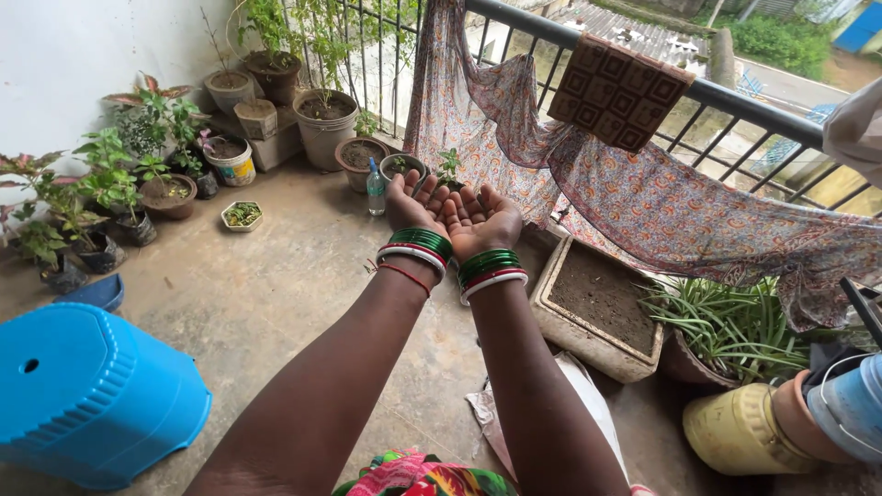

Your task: The person handles and inspects a small circular jewelry item, likely a small bangle or ring.

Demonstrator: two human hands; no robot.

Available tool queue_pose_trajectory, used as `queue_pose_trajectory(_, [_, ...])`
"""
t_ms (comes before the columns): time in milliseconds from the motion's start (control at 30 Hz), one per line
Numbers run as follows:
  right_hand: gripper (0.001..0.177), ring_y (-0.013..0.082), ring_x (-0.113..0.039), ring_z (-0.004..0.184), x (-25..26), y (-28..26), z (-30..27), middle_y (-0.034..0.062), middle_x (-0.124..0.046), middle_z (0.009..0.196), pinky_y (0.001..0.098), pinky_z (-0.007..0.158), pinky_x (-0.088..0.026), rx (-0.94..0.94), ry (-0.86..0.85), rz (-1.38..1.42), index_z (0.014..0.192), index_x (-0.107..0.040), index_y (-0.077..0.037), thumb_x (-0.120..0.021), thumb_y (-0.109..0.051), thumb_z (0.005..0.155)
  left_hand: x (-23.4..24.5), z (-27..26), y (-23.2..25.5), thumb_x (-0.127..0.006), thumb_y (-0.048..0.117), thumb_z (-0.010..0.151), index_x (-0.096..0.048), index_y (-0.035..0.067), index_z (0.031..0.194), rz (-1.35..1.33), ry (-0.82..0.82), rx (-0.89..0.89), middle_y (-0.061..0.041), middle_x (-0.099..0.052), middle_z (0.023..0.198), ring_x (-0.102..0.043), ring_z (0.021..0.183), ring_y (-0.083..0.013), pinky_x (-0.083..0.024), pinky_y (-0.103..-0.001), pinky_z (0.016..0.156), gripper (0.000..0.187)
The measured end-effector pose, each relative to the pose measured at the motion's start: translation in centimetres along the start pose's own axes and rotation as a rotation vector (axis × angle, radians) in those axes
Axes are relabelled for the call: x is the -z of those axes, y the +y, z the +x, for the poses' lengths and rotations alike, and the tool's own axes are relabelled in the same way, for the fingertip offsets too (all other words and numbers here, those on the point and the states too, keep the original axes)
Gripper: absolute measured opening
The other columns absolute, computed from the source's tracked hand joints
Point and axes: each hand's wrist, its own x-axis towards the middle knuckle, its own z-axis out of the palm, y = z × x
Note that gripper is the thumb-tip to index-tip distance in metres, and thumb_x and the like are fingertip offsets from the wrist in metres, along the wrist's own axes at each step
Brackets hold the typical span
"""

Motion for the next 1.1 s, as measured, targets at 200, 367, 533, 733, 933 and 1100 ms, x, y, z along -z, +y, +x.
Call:
queue_pose_trajectory(200, [0.032,0.032,-0.061,0.105,-0.4,0.9,1.4,0.0193,-0.063,0.115,0.0482,0.099,-0.052,0.003,0.015,0.005,0.122,-0.058,-0.005,-0.048,-0.022,0.097,0.1,1.9,0.5,-0.047,0.046,0.097,-0.061,0.012,0.124,-0.004,0.005,-0.007,-0.009,-0.07,0.107,-0.064,0.089,-0.0236,-0.052,-0.037,0.085,0.045])
queue_pose_trajectory(367, [0.033,0.0313,-0.061,0.105,-0.6,1.0,4.0,0.0181,-0.063,0.114,0.0484,0.099,-0.051,0.016,-0.001,-0.029,0.124,-0.057,-0.006,-0.048,-0.023,0.097,-0.1,4.7,0.1,-0.047,0.05,0.097,-0.062,0.017,0.123,-0.01,-0.002,0.049,-0.005,-0.069,0.107,-0.064,0.089,-0.0214,-0.051,-0.037,0.083,0.045])
queue_pose_trajectory(533, [0.035,0.0323,-0.062,0.105,-1.1,0.9,7.3,0.0187,-0.063,0.113,0.0488,0.098,-0.052,0.015,0.013,-0.021,0.125,-0.057,-0.004,-0.048,-0.023,0.097,-1.0,7.8,-0.7,-0.049,0.049,0.096,-0.063,0.016,0.122,-0.016,0.015,0.037,-0.005,-0.069,0.106,-0.063,0.087,-0.0211,-0.05,-0.037,0.082,0.044])
queue_pose_trajectory(733, [0.034,0.0322,-0.061,0.102,-3.6,0.5,14.3,0.0169,-0.063,0.111,0.0476,0.097,-0.052,-0.034,-0.028,-0.027,0.123,-0.057,-0.004,-0.053,-0.024,0.096,-3.9,13.8,-1.0,-0.05,0.048,0.096,-0.063,0.013,0.121,-0.036,0.024,-0.025,-0.008,-0.069,0.105,-0.062,0.085,-0.022,-0.052,-0.037,0.081,0.045])
queue_pose_trajectory(933, [0.036,0.0318,-0.06,0.101,-6.8,-1.5,20.0,0.0174,-0.062,0.111,0.0471,0.096,-0.053,-0.06,-0.025,-0.025,0.124,-0.058,-0.007,-0.05,-0.026,0.095,-7.9,18.8,-2.2,-0.051,0.048,0.095,-0.062,0.012,0.123,-0.078,0.019,-0.041,-0.008,-0.067,0.107,-0.062,0.088,-0.0226,-0.051,-0.037,0.082,0.047])
queue_pose_trajectory(1100, [0.035,0.0336,-0.062,0.104,-7.6,-3.0,24.7,0.0184,-0.062,0.111,0.0475,0.096,-0.053,-0.06,-0.037,-0.065,0.124,-0.058,-0.005,-0.052,-0.024,0.095,-9.8,22.5,-3.9,-0.052,0.048,0.094,-0.062,0.013,0.124,-0.05,0.028,-0.069,-0.008,-0.066,0.11,-0.062,0.092,-0.0235,-0.051,-0.038,0.086,0.048])
